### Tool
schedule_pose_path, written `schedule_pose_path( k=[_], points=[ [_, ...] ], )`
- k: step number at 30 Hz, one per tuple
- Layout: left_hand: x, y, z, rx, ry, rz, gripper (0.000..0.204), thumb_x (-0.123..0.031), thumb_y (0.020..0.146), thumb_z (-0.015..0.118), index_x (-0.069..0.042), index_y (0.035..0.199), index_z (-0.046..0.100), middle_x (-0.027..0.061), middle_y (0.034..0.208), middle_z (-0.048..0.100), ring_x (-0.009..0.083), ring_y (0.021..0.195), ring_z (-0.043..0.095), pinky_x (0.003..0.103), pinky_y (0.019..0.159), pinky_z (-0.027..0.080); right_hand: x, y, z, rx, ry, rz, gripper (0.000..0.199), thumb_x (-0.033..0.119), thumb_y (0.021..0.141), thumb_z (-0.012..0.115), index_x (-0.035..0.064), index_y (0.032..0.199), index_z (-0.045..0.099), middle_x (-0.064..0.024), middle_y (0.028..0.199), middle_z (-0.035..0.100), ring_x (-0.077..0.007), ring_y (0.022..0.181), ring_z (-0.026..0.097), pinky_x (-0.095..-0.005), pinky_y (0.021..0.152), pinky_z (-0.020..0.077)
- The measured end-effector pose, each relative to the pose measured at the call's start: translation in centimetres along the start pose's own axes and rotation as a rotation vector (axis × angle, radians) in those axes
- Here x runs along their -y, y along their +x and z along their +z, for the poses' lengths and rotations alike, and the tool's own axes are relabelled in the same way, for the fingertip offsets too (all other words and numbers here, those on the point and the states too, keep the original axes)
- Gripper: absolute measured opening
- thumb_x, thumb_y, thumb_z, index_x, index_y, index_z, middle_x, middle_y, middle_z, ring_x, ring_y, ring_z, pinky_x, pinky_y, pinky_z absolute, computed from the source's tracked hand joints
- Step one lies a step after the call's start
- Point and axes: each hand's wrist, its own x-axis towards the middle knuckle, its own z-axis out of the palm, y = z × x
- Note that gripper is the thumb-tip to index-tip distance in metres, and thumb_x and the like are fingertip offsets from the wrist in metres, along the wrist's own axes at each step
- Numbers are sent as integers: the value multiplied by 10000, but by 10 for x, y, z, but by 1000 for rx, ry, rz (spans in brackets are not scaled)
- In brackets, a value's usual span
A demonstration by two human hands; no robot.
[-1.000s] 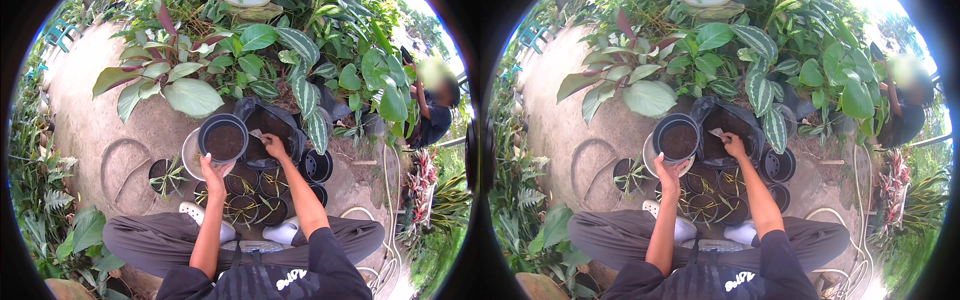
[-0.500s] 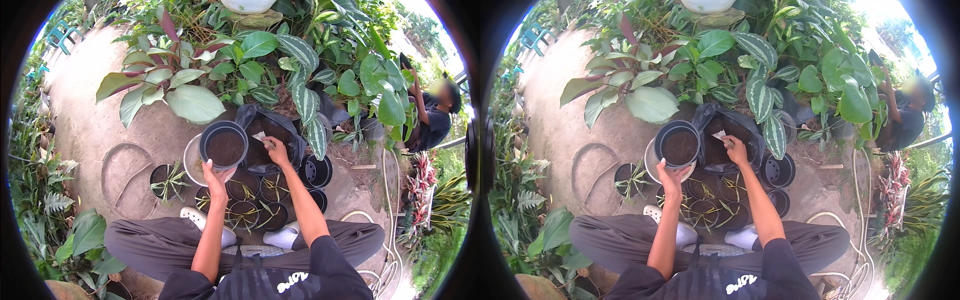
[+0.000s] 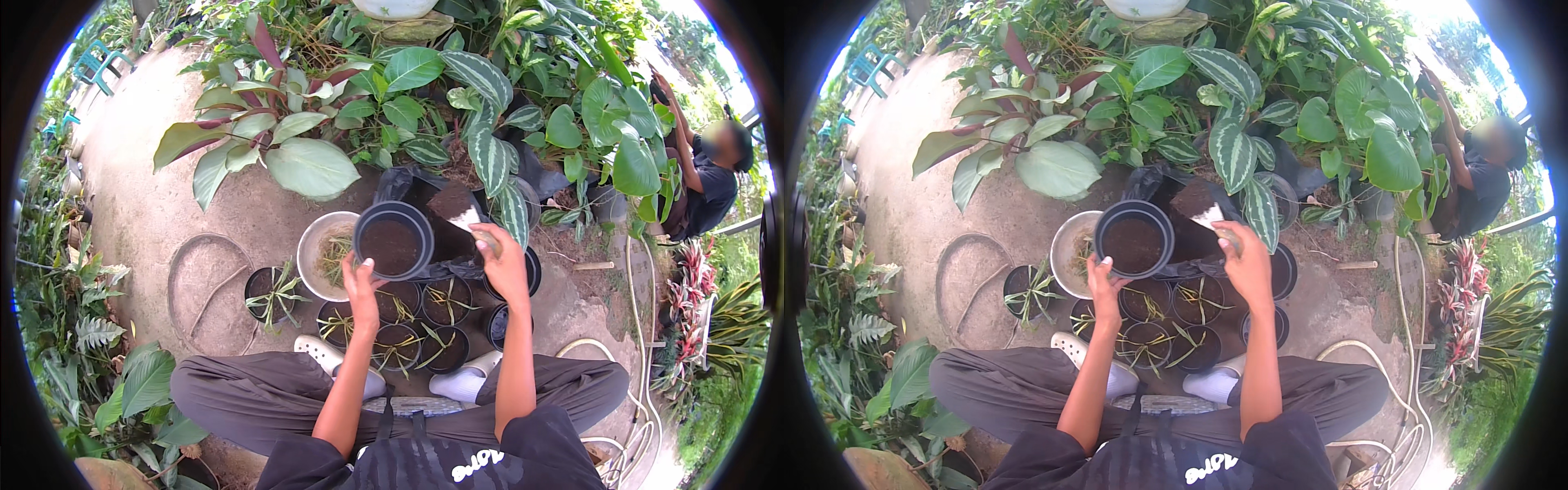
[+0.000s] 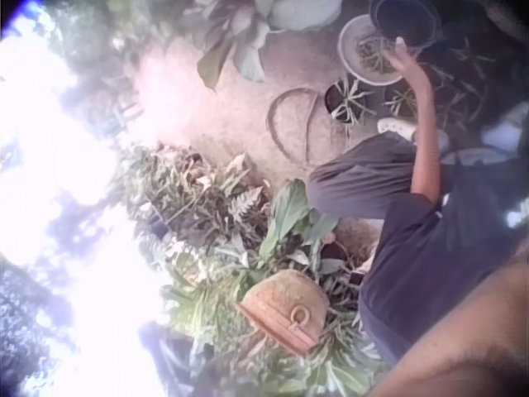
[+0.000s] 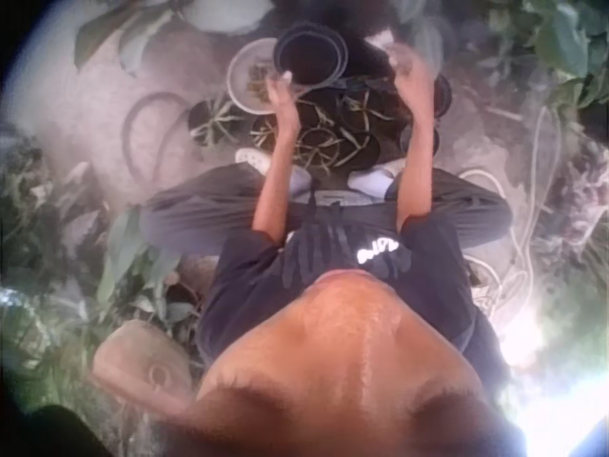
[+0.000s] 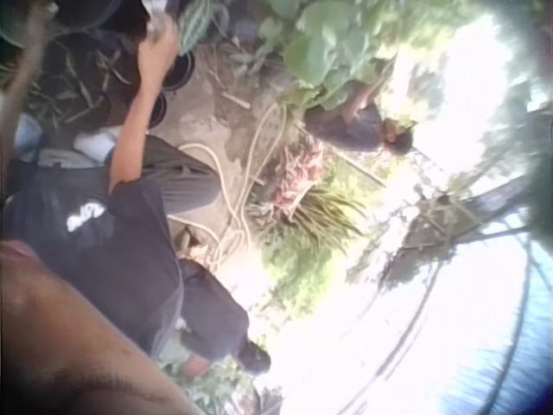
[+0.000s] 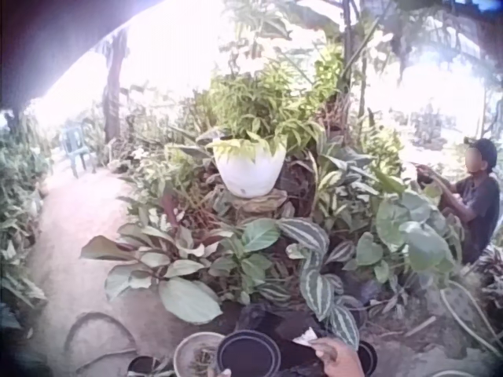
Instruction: The person puts soil into plant pots using a trowel and places small plant cuttings into the soil.
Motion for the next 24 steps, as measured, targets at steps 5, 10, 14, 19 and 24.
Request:
schedule_pose_path(
  k=[5,10,14,19,24],
  points=[
    [5,-8,12,57,-1,-18,702,-360,977,617,14,1485,310,207,1232,581,257,1048,661,378,855,572,23,-10,-27,24,27,-40,323,-59,899,619,43,1195,699,-144,1171,714,-267,1113,675,-332,1016,462],
    [-2,-20,27,93,45,-60,684,-345,992,564,-24,1528,286,218,1333,555,299,1098,676,391,924,543,47,-17,-33,57,-63,-96,346,-56,881,638,85,1184,724,-122,1070,702,-280,962,665,-356,914,485],
    [-5,-24,28,107,32,-68,692,-342,997,564,-35,1543,270,211,1350,546,298,1123,666,395,946,532,61,-22,-29,-8,-236,-197,370,-36,857,666,142,1169,750,-96,974,663,-298,862,611,-394,814,479],
    [-4,-23,27,114,3,-53,660,-333,998,555,-37,1526,291,202,1319,569,291,1131,663,396,964,521,71,-26,-32,-46,-337,-259,377,-27,844,675,165,1157,761,-89,950,651,-296,885,598,-406,791,475],
    [-7,-24,28,115,5,-49,640,-335,998,538,-38,1513,303,193,1309,577,290,1138,660,404,974,511,77,-27,-38,-71,-349,-288,344,10,861,683,185,1144,769,-69,908,626,-274,861,598,-410,770,473]
  ],
)
